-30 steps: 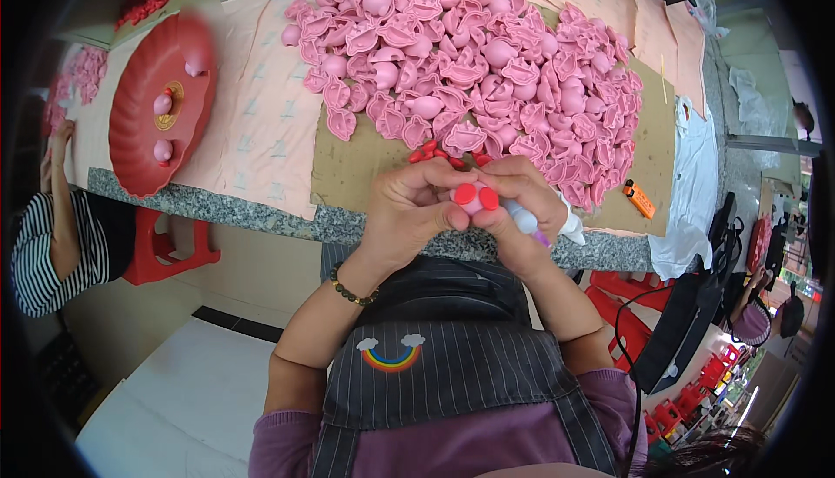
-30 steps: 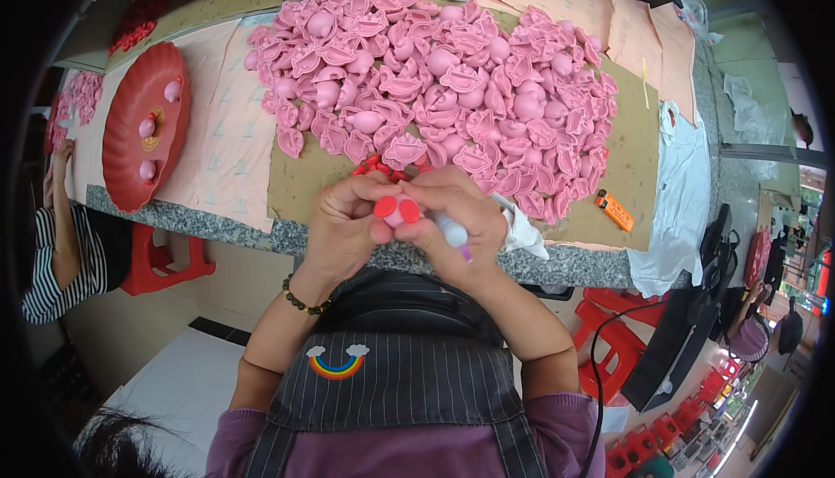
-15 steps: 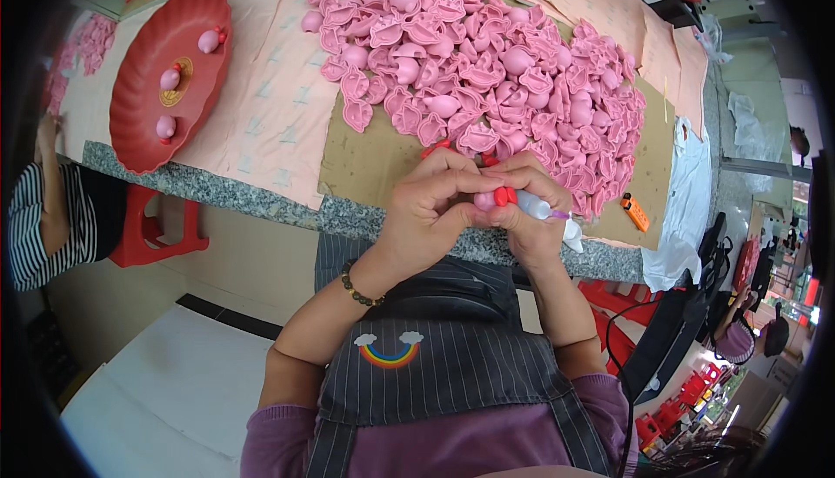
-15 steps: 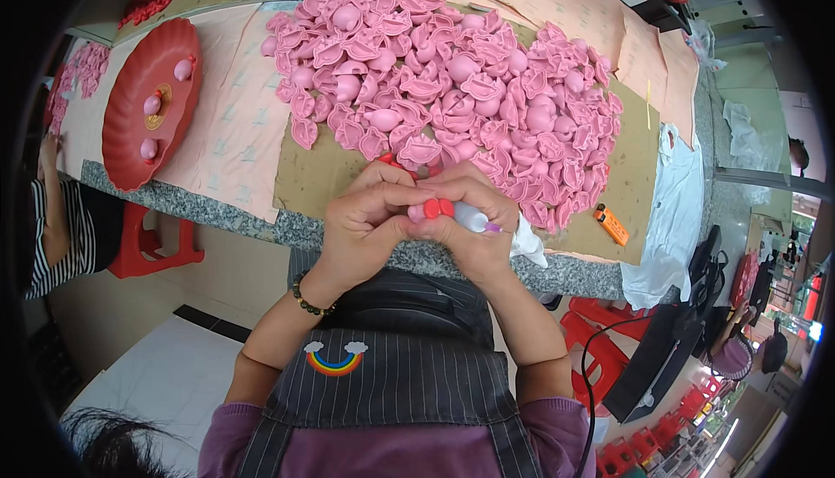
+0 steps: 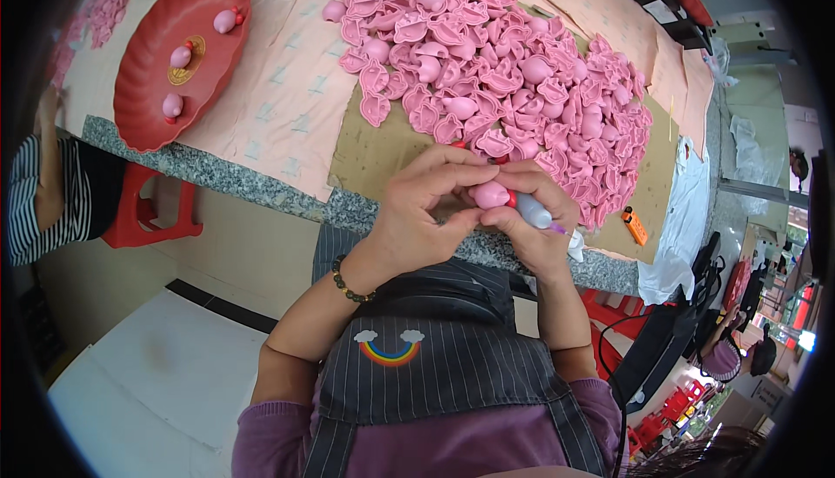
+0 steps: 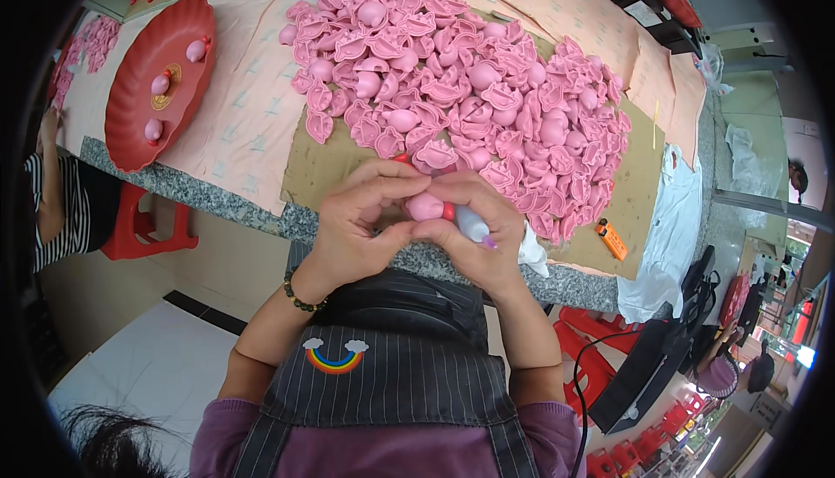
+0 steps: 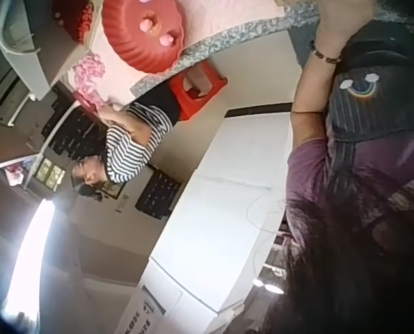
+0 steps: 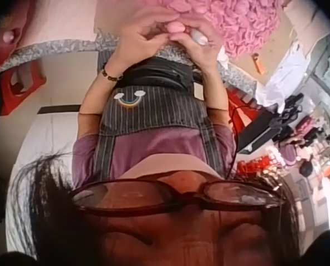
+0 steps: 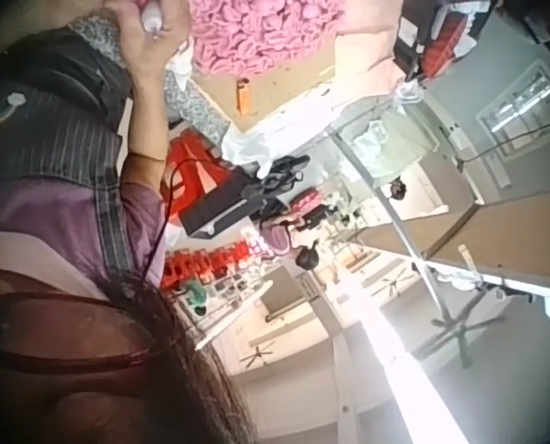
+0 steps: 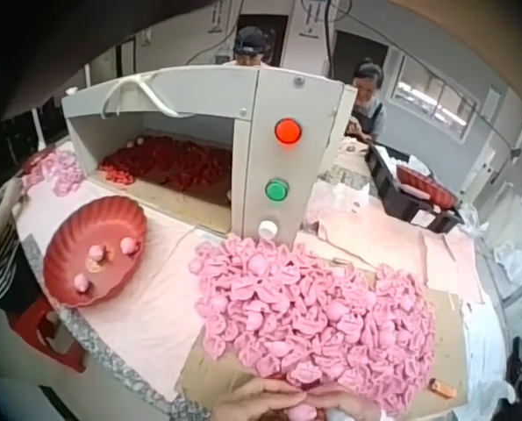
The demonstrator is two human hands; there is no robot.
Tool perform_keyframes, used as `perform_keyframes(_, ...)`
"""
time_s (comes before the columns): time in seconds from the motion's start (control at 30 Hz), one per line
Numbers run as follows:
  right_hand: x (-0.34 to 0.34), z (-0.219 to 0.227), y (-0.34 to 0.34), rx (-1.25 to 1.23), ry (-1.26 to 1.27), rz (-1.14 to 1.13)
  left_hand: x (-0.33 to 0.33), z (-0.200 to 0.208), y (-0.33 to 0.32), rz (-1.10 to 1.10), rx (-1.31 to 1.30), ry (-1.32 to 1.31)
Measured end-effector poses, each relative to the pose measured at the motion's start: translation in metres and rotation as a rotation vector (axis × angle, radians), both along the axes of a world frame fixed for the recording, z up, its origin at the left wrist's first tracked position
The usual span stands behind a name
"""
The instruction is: Assembling small pink plastic flower-shaped components using a glue applicator at a workshop bench.
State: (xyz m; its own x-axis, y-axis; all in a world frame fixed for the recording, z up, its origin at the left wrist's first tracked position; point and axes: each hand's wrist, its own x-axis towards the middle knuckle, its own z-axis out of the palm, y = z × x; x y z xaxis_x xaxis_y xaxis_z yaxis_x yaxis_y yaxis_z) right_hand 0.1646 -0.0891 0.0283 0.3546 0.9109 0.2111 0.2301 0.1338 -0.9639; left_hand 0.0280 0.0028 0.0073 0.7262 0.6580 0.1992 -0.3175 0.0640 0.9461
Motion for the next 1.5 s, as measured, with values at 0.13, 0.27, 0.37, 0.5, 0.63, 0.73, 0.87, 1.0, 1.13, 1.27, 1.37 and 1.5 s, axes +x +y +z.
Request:
perform_keyframes(0.13, 0.001, -0.018, -0.010, 0.049, 0.326, 0.002, 0.001, -0.001, 0.003, -0.064, -0.056, -0.050)
perform_keyframes(0.27, -0.005, -0.023, -0.009, 0.177, 0.330, 0.000, 0.001, -0.002, 0.002, -0.007, 0.050, -0.063)
perform_keyframes(0.37, -0.003, -0.025, -0.006, 0.204, 0.251, 0.015, 0.001, -0.004, 0.002, 0.013, 0.065, -0.050)
perform_keyframes(0.5, -0.006, -0.023, -0.005, 0.190, 0.271, 0.003, 0.000, 0.001, 0.005, 0.024, 0.103, -0.019)
perform_keyframes(0.63, -0.004, -0.025, -0.007, 0.190, 0.210, -0.008, -0.001, -0.002, 0.003, 0.029, 0.082, 0.018)
perform_keyframes(0.73, -0.005, -0.024, -0.006, 0.212, 0.208, -0.021, -0.001, -0.003, 0.002, 0.006, 0.055, 0.022)
perform_keyframes(0.87, -0.006, -0.024, -0.008, 0.204, 0.243, -0.033, -0.001, 0.000, 0.000, 0.040, 0.087, -0.001)
perform_keyframes(1.0, -0.006, -0.025, -0.010, 0.073, 0.337, -0.071, 0.001, 0.010, -0.006, 0.058, -0.029, 0.033)
perform_keyframes(1.13, -0.004, -0.014, -0.006, 0.035, 0.408, 0.016, -0.004, 0.016, -0.004, 0.140, 0.382, 0.118)
perform_keyframes(1.27, -0.001, -0.001, 0.000, -0.076, 0.240, 0.170, -0.020, 0.023, 0.016, 0.271, 0.549, 0.142)
perform_keyframes(1.37, -0.001, 0.001, 0.003, 0.037, -0.032, 0.060, -0.040, 0.036, 0.062, 0.527, 0.775, 0.202)
perform_keyframes(1.5, 0.001, 0.002, 0.000, -0.074, -0.193, -0.010, -0.092, 0.050, 0.140, 0.950, 1.016, 0.489)
